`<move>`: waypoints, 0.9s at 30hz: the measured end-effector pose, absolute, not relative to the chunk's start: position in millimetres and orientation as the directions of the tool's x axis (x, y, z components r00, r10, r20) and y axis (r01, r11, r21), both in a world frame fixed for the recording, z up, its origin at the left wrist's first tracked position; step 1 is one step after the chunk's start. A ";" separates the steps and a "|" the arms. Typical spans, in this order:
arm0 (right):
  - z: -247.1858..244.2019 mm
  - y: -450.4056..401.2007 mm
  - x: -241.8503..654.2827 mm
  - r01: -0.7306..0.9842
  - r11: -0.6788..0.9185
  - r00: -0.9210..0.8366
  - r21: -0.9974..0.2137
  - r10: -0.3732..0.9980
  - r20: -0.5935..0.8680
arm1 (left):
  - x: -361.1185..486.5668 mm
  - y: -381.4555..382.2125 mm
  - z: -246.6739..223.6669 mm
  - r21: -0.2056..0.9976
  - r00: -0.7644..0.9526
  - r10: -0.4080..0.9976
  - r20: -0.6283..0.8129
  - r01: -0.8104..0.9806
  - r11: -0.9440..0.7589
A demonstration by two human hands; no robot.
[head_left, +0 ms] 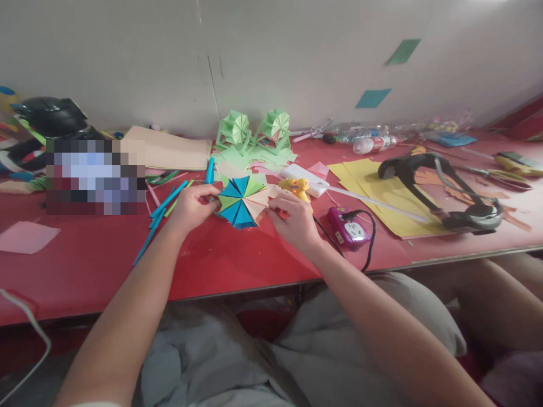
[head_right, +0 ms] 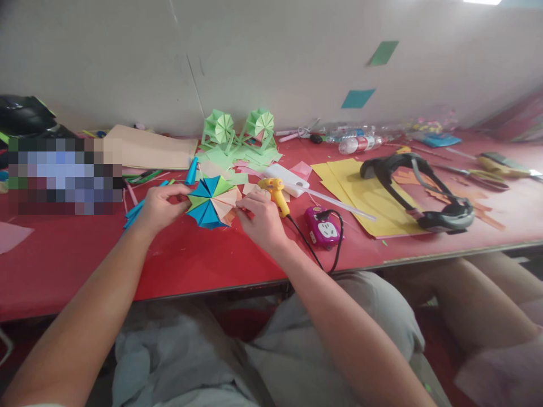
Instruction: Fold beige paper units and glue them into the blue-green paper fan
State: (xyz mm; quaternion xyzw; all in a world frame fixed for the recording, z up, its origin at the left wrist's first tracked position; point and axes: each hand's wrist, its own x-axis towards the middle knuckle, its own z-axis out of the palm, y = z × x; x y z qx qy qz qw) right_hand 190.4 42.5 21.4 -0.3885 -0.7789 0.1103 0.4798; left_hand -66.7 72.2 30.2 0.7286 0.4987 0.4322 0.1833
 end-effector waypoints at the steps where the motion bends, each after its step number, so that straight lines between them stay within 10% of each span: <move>1: 23.5 41.6 190.3 0.499 0.675 -0.230 -0.543 0.708 0.668 | -66.7 72.6 31.0 0.712 0.133 0.888 0.441 0.551 -0.436; 11: 31.5 37.5 190.4 0.554 0.563 -0.039 -0.614 0.754 0.656 | -59.0 61.1 34.4 0.812 0.288 0.913 0.288 0.432 -0.393; 27: 20.7 38.0 183.1 0.554 0.602 -0.174 -0.575 0.759 0.627 | -43.4 65.0 28.3 0.607 0.184 0.820 0.542 0.589 -0.534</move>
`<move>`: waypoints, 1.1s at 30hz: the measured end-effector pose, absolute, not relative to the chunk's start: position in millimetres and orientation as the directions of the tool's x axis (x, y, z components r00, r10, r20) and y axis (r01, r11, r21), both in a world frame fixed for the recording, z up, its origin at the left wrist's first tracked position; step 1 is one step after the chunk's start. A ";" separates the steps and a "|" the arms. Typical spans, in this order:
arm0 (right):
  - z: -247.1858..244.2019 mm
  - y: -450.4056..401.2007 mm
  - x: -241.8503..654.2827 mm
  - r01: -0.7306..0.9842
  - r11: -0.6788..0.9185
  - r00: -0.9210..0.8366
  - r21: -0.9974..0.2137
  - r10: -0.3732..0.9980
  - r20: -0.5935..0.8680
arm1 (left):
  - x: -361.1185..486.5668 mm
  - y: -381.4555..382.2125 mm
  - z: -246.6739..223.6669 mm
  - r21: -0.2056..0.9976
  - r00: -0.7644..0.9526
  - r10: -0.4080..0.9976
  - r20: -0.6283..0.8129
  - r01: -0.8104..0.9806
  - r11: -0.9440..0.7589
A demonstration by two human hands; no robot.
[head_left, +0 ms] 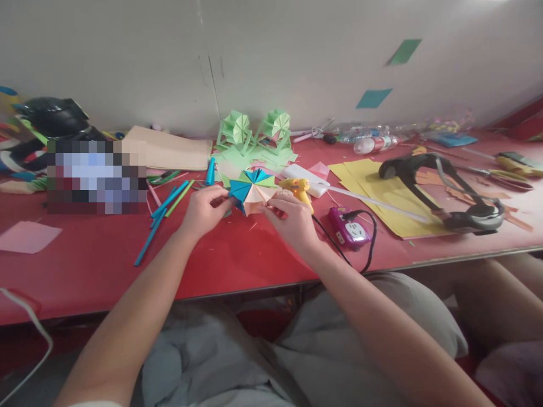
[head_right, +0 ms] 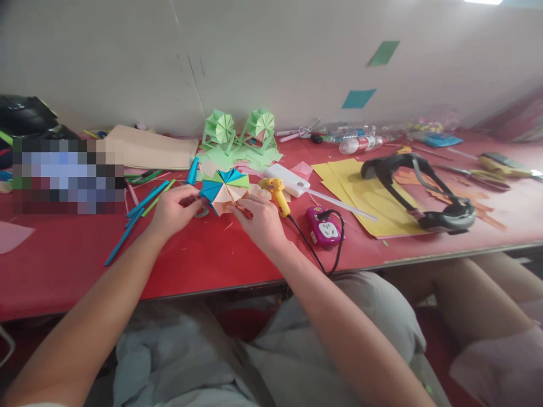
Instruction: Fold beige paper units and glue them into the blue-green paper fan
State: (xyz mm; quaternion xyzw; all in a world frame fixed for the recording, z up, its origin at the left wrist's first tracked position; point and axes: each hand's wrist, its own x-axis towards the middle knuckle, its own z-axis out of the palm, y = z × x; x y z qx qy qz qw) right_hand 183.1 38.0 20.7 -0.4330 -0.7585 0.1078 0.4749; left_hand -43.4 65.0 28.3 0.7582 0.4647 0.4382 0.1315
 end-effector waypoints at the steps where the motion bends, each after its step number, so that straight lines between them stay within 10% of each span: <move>1: 20.8 37.9 183.5 0.544 0.606 -0.189 -0.580 0.762 0.619 | -46.1 66.6 28.1 0.610 0.156 0.830 0.536 0.608 -0.508; 21: 26.1 39.5 188.3 0.593 0.618 -0.106 -0.516 0.696 0.710 | -50.9 67.2 32.2 0.854 0.069 0.954 0.292 0.430 -0.293; 33: 11.7 43.5 183.7 0.589 0.639 -0.236 -0.494 0.721 0.652 | -51.4 70.3 26.4 0.632 0.206 0.834 0.512 0.568 -0.528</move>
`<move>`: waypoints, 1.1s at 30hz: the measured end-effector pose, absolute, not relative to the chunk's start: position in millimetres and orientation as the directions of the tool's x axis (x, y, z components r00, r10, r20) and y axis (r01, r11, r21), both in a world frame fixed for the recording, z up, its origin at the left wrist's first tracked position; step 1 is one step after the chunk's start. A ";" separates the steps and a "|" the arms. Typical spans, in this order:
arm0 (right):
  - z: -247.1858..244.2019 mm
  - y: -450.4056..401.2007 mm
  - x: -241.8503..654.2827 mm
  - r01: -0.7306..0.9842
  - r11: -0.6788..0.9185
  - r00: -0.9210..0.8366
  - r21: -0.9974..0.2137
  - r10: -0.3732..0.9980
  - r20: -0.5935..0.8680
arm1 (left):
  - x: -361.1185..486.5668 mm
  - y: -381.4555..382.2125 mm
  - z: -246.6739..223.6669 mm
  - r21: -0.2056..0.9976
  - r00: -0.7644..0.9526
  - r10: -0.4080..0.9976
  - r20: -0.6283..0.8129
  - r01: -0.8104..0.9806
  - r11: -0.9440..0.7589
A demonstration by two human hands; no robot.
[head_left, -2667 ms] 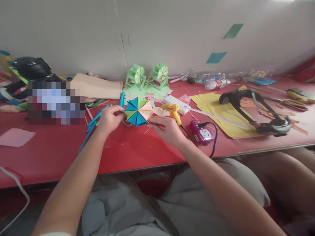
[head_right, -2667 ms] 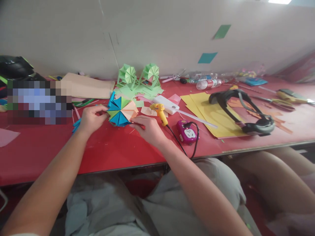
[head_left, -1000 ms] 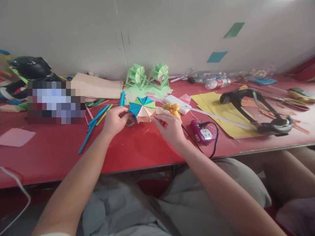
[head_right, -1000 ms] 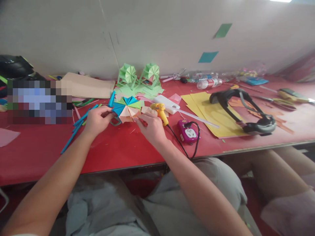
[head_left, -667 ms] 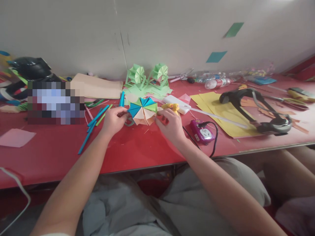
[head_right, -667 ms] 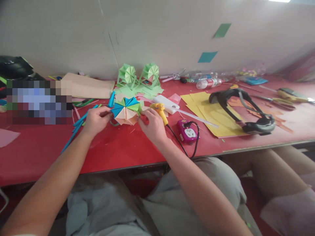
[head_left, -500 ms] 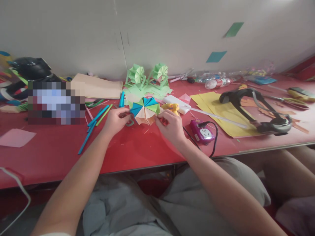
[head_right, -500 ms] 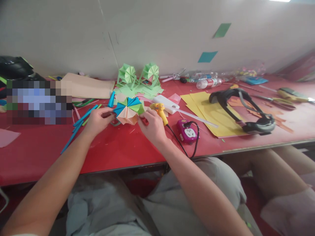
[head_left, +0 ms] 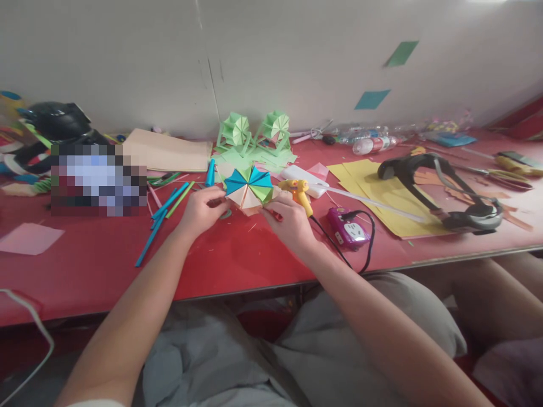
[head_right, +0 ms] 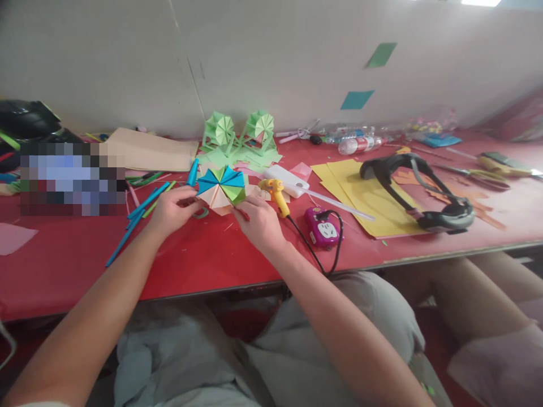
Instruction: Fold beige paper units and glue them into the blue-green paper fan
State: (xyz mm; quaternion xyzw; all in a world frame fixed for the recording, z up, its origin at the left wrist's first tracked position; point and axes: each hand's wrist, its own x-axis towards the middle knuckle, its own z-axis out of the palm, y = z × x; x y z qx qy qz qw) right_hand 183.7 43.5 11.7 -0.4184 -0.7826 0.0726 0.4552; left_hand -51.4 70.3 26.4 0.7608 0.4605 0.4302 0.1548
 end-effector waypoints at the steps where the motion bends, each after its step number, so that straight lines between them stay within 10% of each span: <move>1: 11.3 43.5 184.0 0.604 0.616 -0.249 -0.506 0.749 0.614 | -54.6 71.7 27.5 0.616 0.210 0.828 0.519 0.579 -0.533; 13: 39.0 31.2 193.8 0.635 0.502 -0.170 -0.587 0.832 0.527 | -73.9 76.5 25.7 0.698 0.402 0.900 0.166 0.597 -0.395; 18: 40.2 30.8 192.3 0.622 0.532 -0.224 -0.575 0.824 0.520 | -89.7 108.3 23.1 0.543 -0.023 0.925 0.380 0.815 -0.203; 26: 46.7 24.2 193.5 0.583 0.584 -0.263 -0.564 0.793 0.549 | -135.3 106.9 42.0 0.352 -0.386 0.915 0.114 0.877 0.326; 33: 48.4 20.0 192.6 0.568 0.593 -0.291 -0.571 0.794 0.535 | -148.8 92.5 41.9 0.360 -0.453 0.891 -0.003 0.831 0.424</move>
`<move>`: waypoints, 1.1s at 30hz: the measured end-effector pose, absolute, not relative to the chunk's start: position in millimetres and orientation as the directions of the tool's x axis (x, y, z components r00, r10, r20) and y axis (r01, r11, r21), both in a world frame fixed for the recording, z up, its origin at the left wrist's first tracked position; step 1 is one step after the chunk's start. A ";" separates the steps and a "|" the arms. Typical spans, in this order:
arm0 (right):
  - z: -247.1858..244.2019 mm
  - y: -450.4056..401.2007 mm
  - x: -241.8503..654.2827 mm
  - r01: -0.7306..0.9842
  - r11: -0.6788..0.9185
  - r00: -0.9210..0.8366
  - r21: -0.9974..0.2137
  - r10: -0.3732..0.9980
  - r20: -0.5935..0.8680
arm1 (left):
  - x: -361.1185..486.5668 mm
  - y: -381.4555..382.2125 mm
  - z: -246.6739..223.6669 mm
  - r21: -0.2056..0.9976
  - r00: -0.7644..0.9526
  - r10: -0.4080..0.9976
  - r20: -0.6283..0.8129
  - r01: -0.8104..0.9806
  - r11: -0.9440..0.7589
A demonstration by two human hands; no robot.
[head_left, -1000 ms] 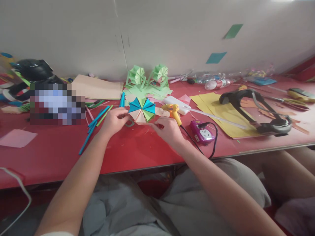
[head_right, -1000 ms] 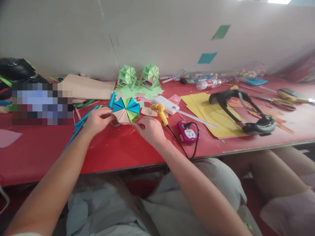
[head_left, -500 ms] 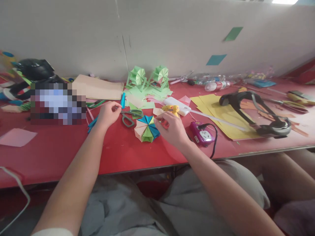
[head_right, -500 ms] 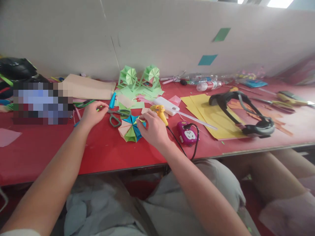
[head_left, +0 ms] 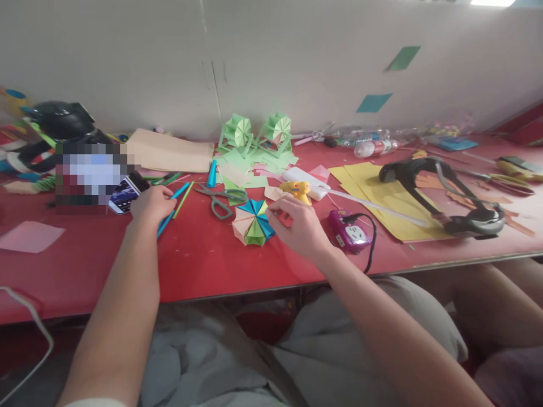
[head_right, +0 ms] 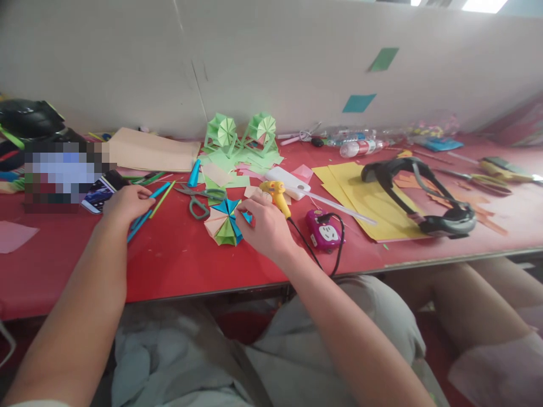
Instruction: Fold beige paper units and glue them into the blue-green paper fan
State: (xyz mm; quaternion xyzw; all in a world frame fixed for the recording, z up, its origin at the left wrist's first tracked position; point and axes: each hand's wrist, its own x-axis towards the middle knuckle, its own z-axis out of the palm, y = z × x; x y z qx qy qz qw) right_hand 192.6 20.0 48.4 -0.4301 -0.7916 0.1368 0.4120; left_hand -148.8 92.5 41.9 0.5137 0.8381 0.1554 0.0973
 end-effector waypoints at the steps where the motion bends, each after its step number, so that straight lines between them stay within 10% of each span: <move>1: 48.2 20.2 192.4 0.571 0.589 -0.292 -0.572 0.797 0.529 | -149.5 92.4 39.6 0.383 -0.451 0.893 0.014 0.827 0.412; 9: 48.5 22.7 193.5 0.582 0.549 -0.281 -0.600 0.828 0.485 | -142.3 94.5 31.3 0.707 -0.361 0.915 0.181 0.694 0.134; 14: 48.9 25.1 191.3 0.483 0.515 -0.243 -0.708 0.856 0.456 | -88.8 75.8 41.9 0.925 0.079 0.981 0.175 0.329 -0.191; 23: 54.5 28.0 188.1 0.044 0.264 -0.149 -0.964 0.956 0.254 | -39.8 49.9 49.7 0.925 0.419 0.892 0.171 0.244 -0.292; 33: 51.7 32.3 190.5 0.018 0.270 -0.083 -0.963 0.960 0.268 | -70.0 61.2 50.7 0.780 0.166 0.952 0.257 0.546 -0.305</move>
